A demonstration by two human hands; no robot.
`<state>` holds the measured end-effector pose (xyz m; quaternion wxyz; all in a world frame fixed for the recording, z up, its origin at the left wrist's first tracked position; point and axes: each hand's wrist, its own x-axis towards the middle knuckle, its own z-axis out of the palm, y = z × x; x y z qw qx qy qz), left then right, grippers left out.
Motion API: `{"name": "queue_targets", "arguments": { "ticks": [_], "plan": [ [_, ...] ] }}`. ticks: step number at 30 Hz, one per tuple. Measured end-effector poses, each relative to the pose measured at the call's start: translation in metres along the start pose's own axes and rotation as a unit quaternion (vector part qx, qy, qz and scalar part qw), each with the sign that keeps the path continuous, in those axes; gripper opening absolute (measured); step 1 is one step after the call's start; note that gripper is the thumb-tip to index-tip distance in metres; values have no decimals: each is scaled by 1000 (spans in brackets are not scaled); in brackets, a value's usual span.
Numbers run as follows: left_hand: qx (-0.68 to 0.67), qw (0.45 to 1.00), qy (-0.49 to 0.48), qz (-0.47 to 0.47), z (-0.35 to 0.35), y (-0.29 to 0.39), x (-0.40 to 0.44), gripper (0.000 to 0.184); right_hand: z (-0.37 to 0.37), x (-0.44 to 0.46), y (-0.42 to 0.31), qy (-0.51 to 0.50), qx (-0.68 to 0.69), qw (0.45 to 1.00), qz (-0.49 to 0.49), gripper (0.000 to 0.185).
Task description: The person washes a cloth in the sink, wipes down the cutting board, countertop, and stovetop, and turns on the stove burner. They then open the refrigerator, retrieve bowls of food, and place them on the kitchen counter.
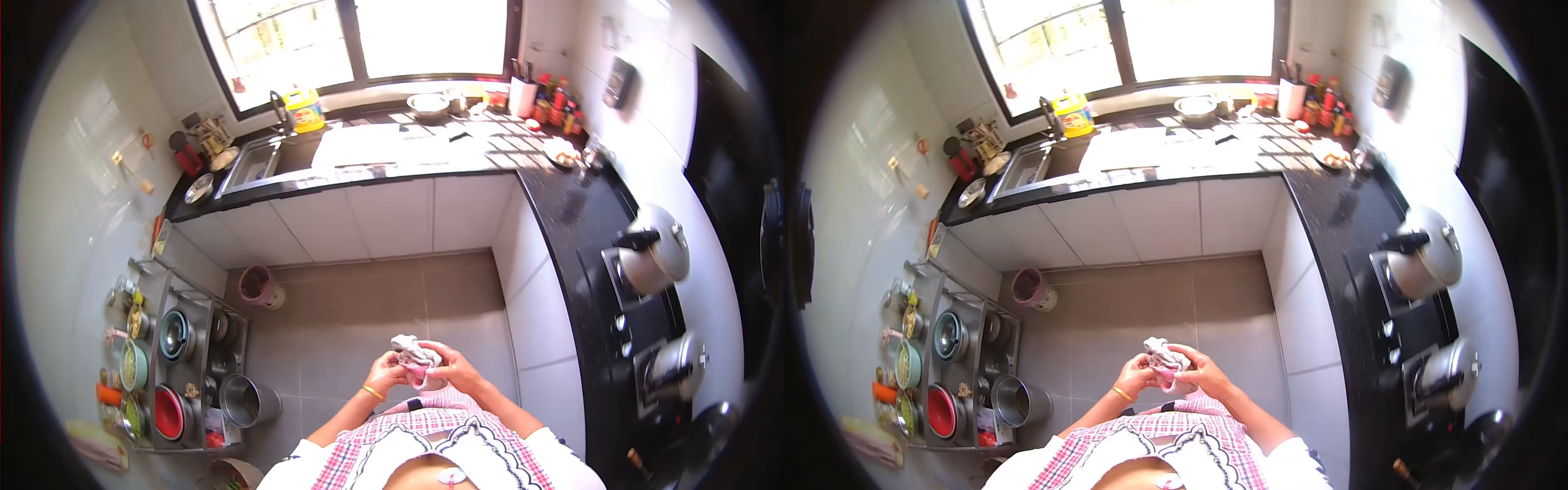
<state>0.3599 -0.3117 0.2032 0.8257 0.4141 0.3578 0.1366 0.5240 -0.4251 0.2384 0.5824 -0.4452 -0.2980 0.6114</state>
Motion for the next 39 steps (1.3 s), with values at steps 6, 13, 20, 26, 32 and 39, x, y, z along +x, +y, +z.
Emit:
{"name": "queue_targets", "arguments": {
  "ticks": [6, 13, 20, 26, 32, 39],
  "plan": [
    [31, 999, 2, 40, 28, 71, 75, 24, -59, 79, -51, 8, 60, 998, 13, 69],
    [28, 999, 15, 44, 9, 116, 134, 34, -113, 180, -63, 59, 240, 966, 82, 46],
    [7, 986, 162, 45, -101, 157, 172, 32, -178, 331, -88, 185, 206, 961, 9, 39],
    [2, 968, 251, 24, -209, 209, 229, 25, -215, 488, -139, 315, -49, 935, -155, 53],
    [45, 960, 274, 21, -261, 295, 275, 24, -257, 617, -131, 344, -588, 711, -175, 74],
    [5, 932, 362, -21, -300, 314, 288, 25, -334, 724, -107, 284, -686, 655, -142, 53]
  ]
}}
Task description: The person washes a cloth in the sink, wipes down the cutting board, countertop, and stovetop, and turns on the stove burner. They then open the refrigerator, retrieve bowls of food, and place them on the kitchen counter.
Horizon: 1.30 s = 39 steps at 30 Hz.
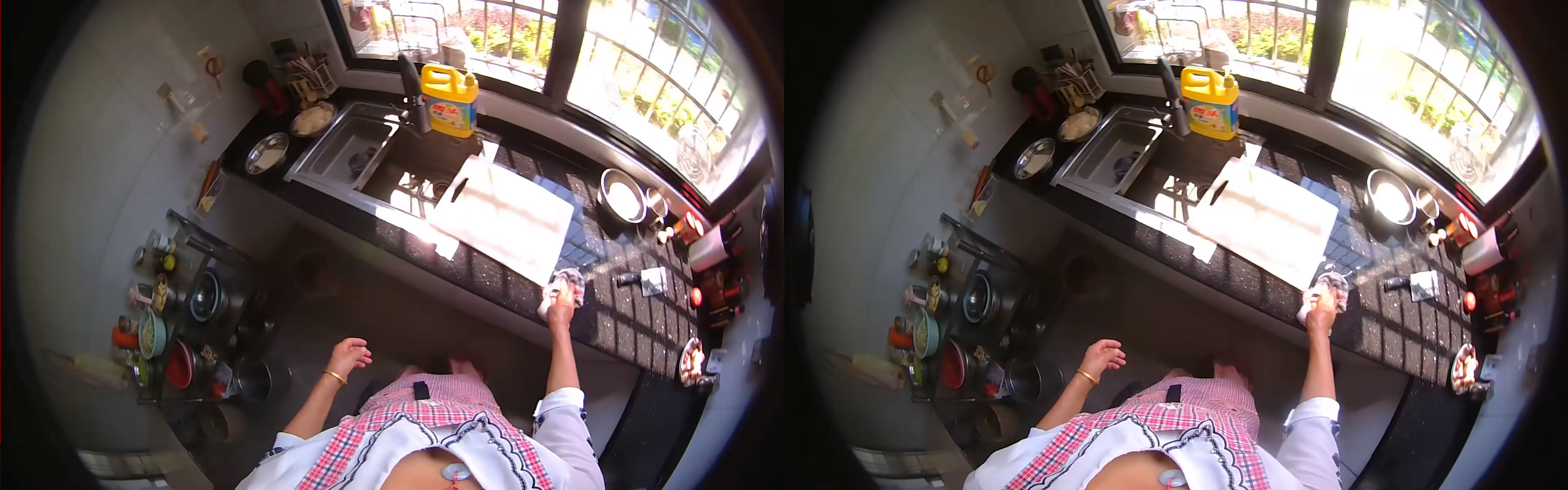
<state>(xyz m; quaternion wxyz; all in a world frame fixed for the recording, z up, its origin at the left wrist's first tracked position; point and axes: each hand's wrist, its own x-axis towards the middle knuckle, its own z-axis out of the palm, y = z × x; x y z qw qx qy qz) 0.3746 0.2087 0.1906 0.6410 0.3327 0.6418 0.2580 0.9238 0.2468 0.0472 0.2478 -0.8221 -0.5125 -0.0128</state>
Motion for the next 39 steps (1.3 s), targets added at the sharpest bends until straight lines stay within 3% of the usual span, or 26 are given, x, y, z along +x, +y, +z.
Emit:
{"name": "queue_targets", "arguments": {
  "ticks": [1, 3, 6, 9, 17, 19, 21, 23, 24, 25, 26, 27, 28, 29, 31, 32, 35, 38, 39],
  "plan": [
    [-7, 1000, 15, -3, 1, -1, 1, 25, 1, 14, 6, 1, 49, 999, -14, 55],
    [-2, 999, 26, -35, 10, -8, 8, 25, -15, 53, -6, -83, -7, 995, 53, 55],
    [-11, 997, 63, -36, 31, -10, 15, 24, 2, 106, 19, -57, -5, 998, -12, 55],
    [-19, 994, 98, -38, 57, -2, 20, 24, 21, 158, 35, -63, -61, 996, -15, 57],
    [23, 991, 130, -2, 92, 19, 42, 25, 14, 269, 48, -185, -53, 981, 7, 51],
    [23, 990, 139, -8, 85, 24, 50, 25, -1, 278, 26, -202, -135, 970, 9, 48],
    [21, 989, 146, -10, 75, 23, 65, 25, -32, 269, -31, -139, -75, 983, 97, 45],
    [16, 984, 176, -9, 61, 21, 80, 25, 0, 264, -37, 19, -21, 996, -83, 43],
    [18, 983, 183, -15, 55, 22, 89, 25, 10, 264, -58, -30, 139, 988, -68, 43],
    [16, 983, 181, -16, 48, 25, 97, 25, 0, 259, -107, -58, 165, 976, -131, 40],
    [27, 985, 168, -29, 39, 30, 106, 25, 31, 255, -135, -17, 248, 946, -207, 34],
    [39, 986, 154, -42, 29, 35, 117, 25, 40, 253, -189, -88, 297, 941, -134, 30],
    [39, 987, 151, -44, 17, 38, 128, 25, 43, 250, -243, -148, 285, 938, -133, 28],
    [51, 986, 157, -23, 5, 39, 140, 24, 70, 249, -282, -161, 299, 920, -197, 25],
    [65, 985, 159, 0, -25, 44, 164, 24, 81, 243, -384, -303, 350, 872, -157, 21],
    [56, 986, 159, -5, -43, 48, 174, 23, 103, 245, -424, -325, 360, 857, -174, 19],
    [54, 987, 148, -22, -109, 48, 206, 22, 182, 255, -529, -333, 352, 850, -207, 15],
    [42, 981, 190, -23, -179, 50, 214, 22, 276, 274, -603, -337, 229, 890, -205, 27],
    [20, 978, 206, -20, -206, 48, 216, 22, 297, 281, -627, -334, 139, 911, -198, 39]
  ]
}}
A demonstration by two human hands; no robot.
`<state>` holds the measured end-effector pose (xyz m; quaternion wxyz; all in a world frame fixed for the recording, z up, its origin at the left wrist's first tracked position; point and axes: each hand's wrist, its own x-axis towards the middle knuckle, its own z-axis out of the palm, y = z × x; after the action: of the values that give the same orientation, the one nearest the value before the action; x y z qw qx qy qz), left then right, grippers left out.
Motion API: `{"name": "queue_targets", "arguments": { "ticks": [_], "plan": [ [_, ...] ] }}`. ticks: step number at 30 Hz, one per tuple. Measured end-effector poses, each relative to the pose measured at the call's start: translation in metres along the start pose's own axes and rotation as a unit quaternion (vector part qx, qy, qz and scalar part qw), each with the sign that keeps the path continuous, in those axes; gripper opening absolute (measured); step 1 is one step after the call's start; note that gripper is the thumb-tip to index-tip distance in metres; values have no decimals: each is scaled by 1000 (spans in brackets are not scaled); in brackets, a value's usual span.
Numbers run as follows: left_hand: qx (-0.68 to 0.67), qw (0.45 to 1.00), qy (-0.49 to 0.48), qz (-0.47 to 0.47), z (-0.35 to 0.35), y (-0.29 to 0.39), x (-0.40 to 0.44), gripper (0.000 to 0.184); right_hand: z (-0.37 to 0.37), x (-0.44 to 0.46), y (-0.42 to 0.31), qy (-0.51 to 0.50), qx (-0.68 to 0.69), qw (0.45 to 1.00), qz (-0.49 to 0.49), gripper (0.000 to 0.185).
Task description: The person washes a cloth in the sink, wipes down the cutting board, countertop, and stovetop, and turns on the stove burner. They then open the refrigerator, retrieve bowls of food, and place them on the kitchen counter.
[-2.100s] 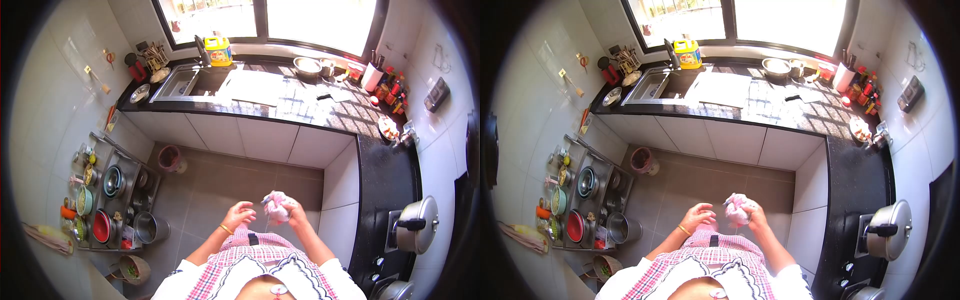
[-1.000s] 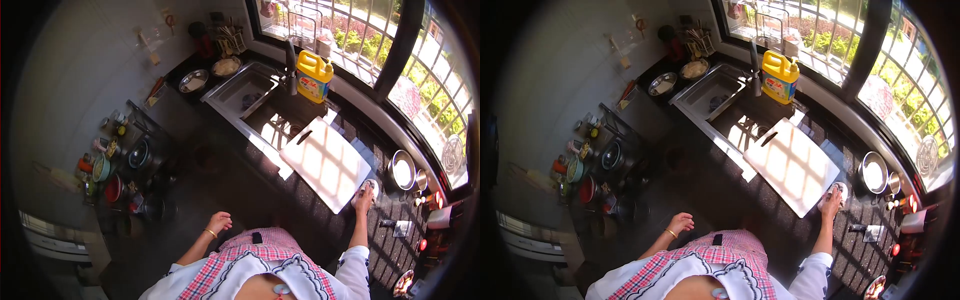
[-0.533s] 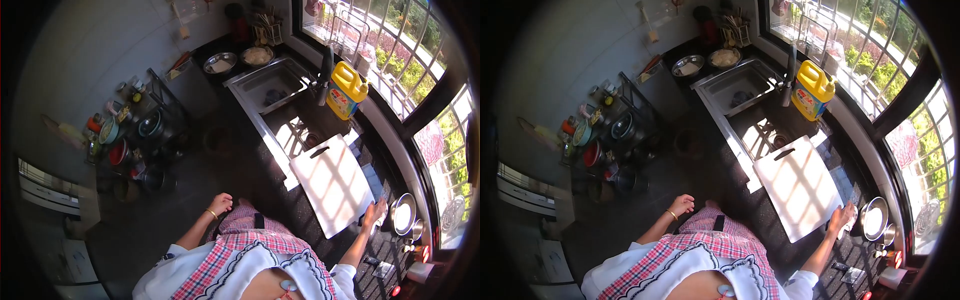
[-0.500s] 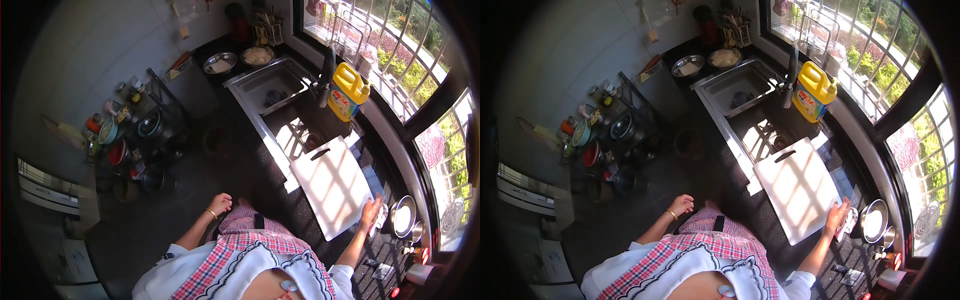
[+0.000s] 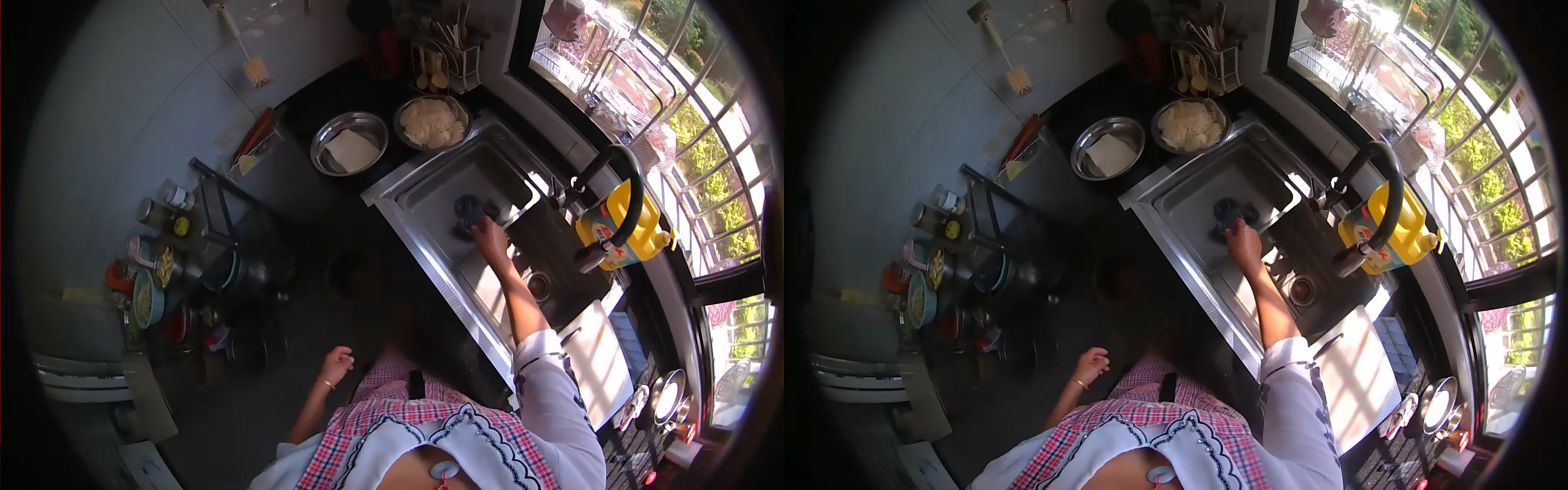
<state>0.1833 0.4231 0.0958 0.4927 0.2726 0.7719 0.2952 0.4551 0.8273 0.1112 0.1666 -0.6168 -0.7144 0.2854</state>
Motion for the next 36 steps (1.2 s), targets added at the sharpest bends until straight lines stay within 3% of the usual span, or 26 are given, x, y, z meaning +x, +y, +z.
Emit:
{"name": "queue_targets", "arguments": {
  "ticks": [1, 2, 5, 7, 12, 14, 16, 18, 21, 24, 26, 28, 29, 30, 33, 34, 36],
  "plan": [
    [-44, 999, 14, -27, -23, -4, 11, 23, 12, 26, -9, -7, -83, 996, 38, 52],
    [-88, 994, 29, -56, -44, -9, 17, 24, 23, 46, -13, -6, -86, 995, 44, 52],
    [-122, 988, 54, -78, -95, -19, 30, 25, 52, 85, -7, -19, -160, 974, 157, 78],
    [-157, 975, 102, -124, -115, -22, 37, 24, 66, 98, 5, -14, -171, 970, 171, 75],
    [-175, 967, 82, -167, -120, -11, 54, 25, 59, 101, 23, 14, -146, 969, 197, 74],
    [-173, 966, 71, -180, -116, -2, 60, 26, 29, 82, 19, 118, 74, 975, 171, 64],
    [-183, 968, 41, -165, -112, -2, 69, 27, -5, 55, 17, 152, 216, 945, 191, 56],
    [-173, 972, 35, -154, -108, 4, 77, 28, -43, 18, 0, 187, 313, 920, 143, 49],
    [-164, 977, 33, -133, -106, 9, 84, 28, -80, -33, -4, 144, 281, 925, 210, 48],
    [-163, 978, 43, -124, -103, 12, 81, 27, -32, -59, 84, 172, 323, 906, 214, 43],
    [-166, 977, 55, -120, -94, 14, 70, 26, -22, -70, 89, 103, 200, 946, 233, 39],
    [-149, 978, 78, -125, -86, 14, 52, 26, 16, -74, 130, 88, 257, 926, 263, 37],
    [-153, 975, 95, -128, -83, 11, 41, 26, 1, -77, 89, 77, 300, 901, 304, 37],
    [-162, 973, 82, -139, -78, 7, 31, 26, 27, -79, 126, 67, 221, 932, 278, 42],
    [-161, 970, 84, -161, -66, -8, -3, 26, 31, -86, 125, -45, -51, 955, 290, 51],
    [-149, 971, 83, -170, -61, -14, -14, 26, 19, -88, 108, -99, -61, 945, 304, 50],
    [-162, 967, 108, -168, -53, -32, -37, 25, 54, -89, 168, -122, -95, 955, 255, 52]
  ]
}}
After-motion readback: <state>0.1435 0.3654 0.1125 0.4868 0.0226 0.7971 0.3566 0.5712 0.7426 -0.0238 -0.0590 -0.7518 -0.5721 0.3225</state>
